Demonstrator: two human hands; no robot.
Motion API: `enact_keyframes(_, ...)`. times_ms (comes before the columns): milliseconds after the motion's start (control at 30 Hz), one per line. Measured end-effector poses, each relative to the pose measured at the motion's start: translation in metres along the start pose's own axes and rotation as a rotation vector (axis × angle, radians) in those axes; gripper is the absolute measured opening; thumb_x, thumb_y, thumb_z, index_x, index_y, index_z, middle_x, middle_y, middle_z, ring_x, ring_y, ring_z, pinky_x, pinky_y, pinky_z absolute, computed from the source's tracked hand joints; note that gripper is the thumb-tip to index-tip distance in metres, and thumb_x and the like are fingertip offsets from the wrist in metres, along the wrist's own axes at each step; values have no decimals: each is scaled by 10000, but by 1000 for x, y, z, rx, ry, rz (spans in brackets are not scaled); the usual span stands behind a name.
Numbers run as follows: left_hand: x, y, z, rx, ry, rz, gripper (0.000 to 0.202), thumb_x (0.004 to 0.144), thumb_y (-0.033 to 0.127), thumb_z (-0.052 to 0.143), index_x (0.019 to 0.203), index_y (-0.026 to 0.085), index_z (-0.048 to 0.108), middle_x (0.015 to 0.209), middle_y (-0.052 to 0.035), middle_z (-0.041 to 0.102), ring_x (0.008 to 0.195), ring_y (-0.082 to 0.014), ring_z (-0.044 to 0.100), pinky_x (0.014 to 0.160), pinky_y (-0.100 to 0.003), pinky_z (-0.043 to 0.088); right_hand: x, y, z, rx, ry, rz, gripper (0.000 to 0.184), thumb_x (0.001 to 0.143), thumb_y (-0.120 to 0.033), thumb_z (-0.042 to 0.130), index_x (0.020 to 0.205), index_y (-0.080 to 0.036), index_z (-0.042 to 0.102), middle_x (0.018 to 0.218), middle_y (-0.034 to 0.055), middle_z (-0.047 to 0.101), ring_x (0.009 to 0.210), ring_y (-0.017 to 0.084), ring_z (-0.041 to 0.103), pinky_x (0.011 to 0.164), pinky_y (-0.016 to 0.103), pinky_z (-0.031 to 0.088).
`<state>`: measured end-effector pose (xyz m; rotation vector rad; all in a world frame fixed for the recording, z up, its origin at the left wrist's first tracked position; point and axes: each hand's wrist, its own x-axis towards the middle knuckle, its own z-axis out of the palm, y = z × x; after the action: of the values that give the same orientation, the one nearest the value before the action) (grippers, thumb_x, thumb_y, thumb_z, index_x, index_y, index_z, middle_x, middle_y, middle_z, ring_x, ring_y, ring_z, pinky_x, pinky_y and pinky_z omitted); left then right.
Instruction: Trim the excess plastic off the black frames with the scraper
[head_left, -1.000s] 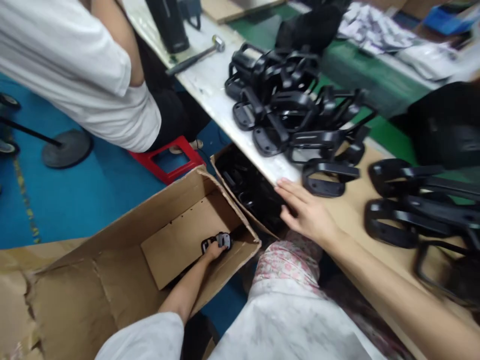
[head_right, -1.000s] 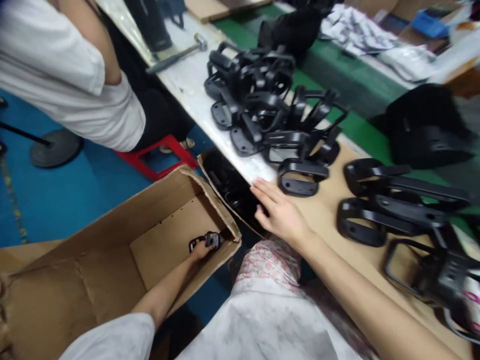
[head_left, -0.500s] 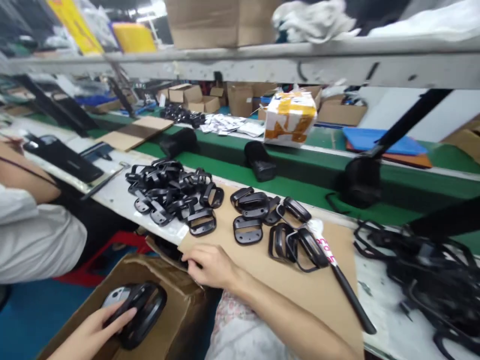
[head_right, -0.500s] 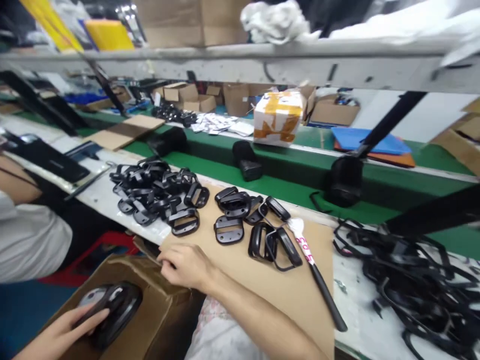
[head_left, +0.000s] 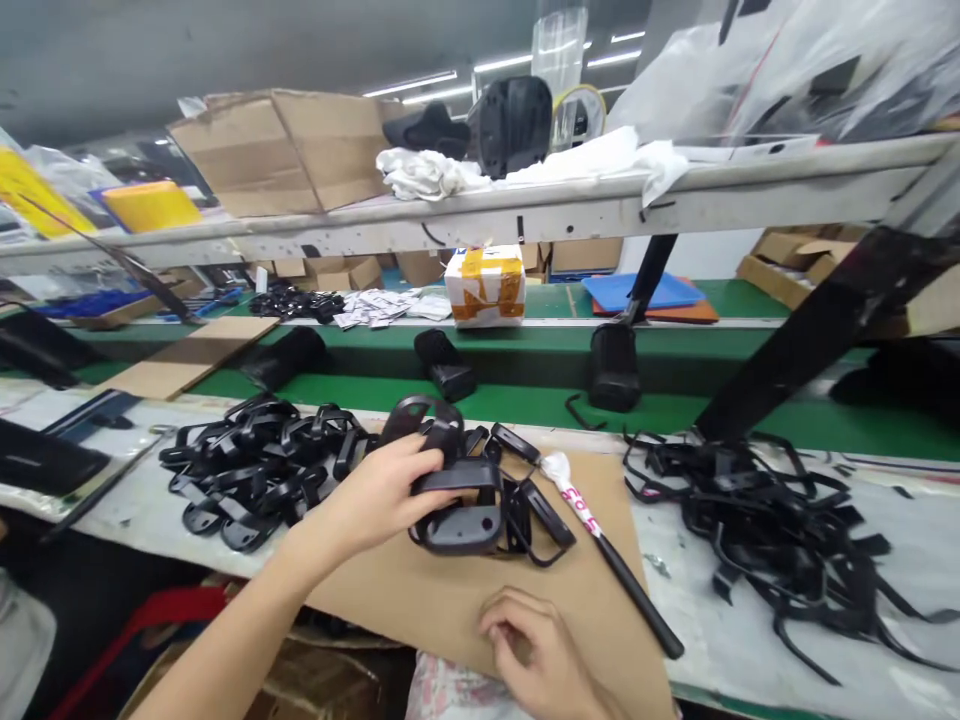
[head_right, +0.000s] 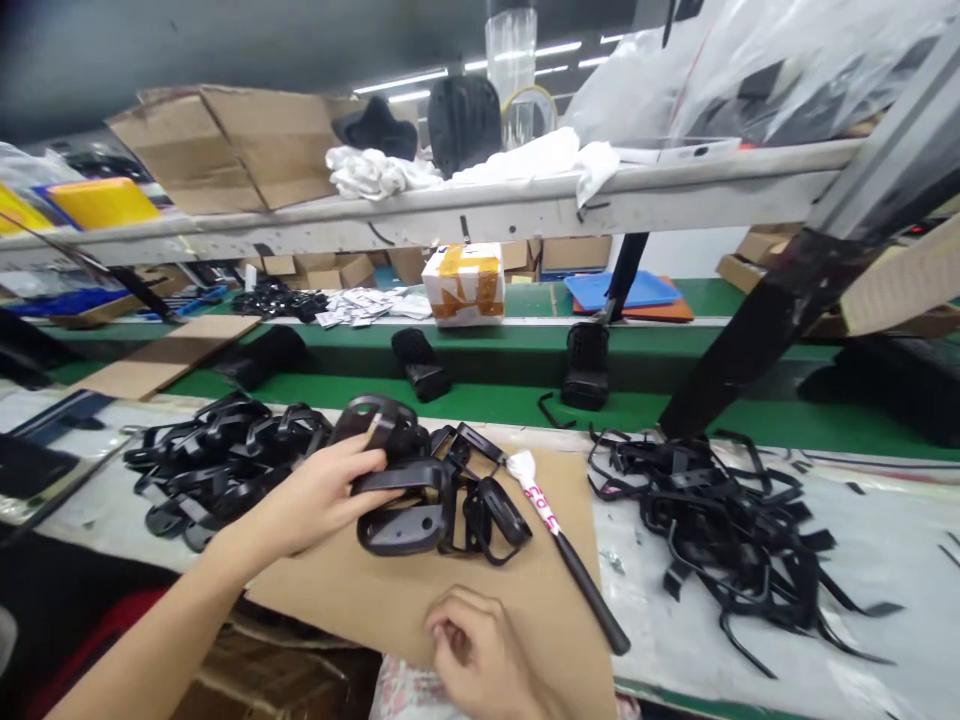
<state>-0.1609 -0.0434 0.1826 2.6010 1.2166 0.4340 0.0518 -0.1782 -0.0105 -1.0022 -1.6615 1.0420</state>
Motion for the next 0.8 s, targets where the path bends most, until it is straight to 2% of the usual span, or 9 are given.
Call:
enact_keyframes(67,33,-2,12,106,-14,85,275,979,416,640,801,206,653,920,-62,615,891,-230,616,776,-316,487,-4,8,1,9,14,11,223,819,-101,552,883,-236,718,833,26,728,721,182,684,647,261,499)
enact_keyframes(133,58,-7,23,158,-79,131,252,971,406,656,823,202,667,956,-71,608,921,-244,621,794,-330,485,-5,16,3,7,28,30,221,820,-104,545,878,-234,714,819,24,724,718,183,684,647,262,495)
enact_keyframes(267,80,-19,34,159,-228,126,229,922,426,713,851,209,692,1004,-70,601,910,-249,638,781,-332,491,-5,26,2,-8,33,73,212,824,-105,530,864,-226,700,804,21,713,696,175,667,637,255,482)
enact_keyframes(367,79,-21,37,181,-265,118,222,876,433,760,898,216,722,1027,-78,591,921,-261,643,804,-343,496,-4,25,1,-10,15,83,209,824,-106,527,867,-222,695,820,26,718,707,174,670,641,251,484)
enact_keyframes(533,67,-25,42,177,-254,122,232,870,422,771,967,218,717,1103,-88,568,978,-276,637,855,-367,507,-2,22,0,-48,-32,91,223,812,-102,522,875,-219,702,828,22,722,692,167,670,654,247,492)
enact_keyframes(633,62,-29,44,90,-242,94,361,848,488,788,1096,243,695,1153,-77,560,983,-270,642,855,-369,523,-2,22,0,-60,-47,113,227,809,-94,526,875,-223,701,831,18,720,704,170,676,654,244,492)
enact_keyframes(800,58,-39,48,-33,-225,65,538,873,602,729,1311,297,658,1337,-108,509,1166,-310,617,1020,-432,505,-2,22,1,-56,-50,134,233,811,-89,526,877,-229,701,821,10,711,698,173,670,639,247,481)
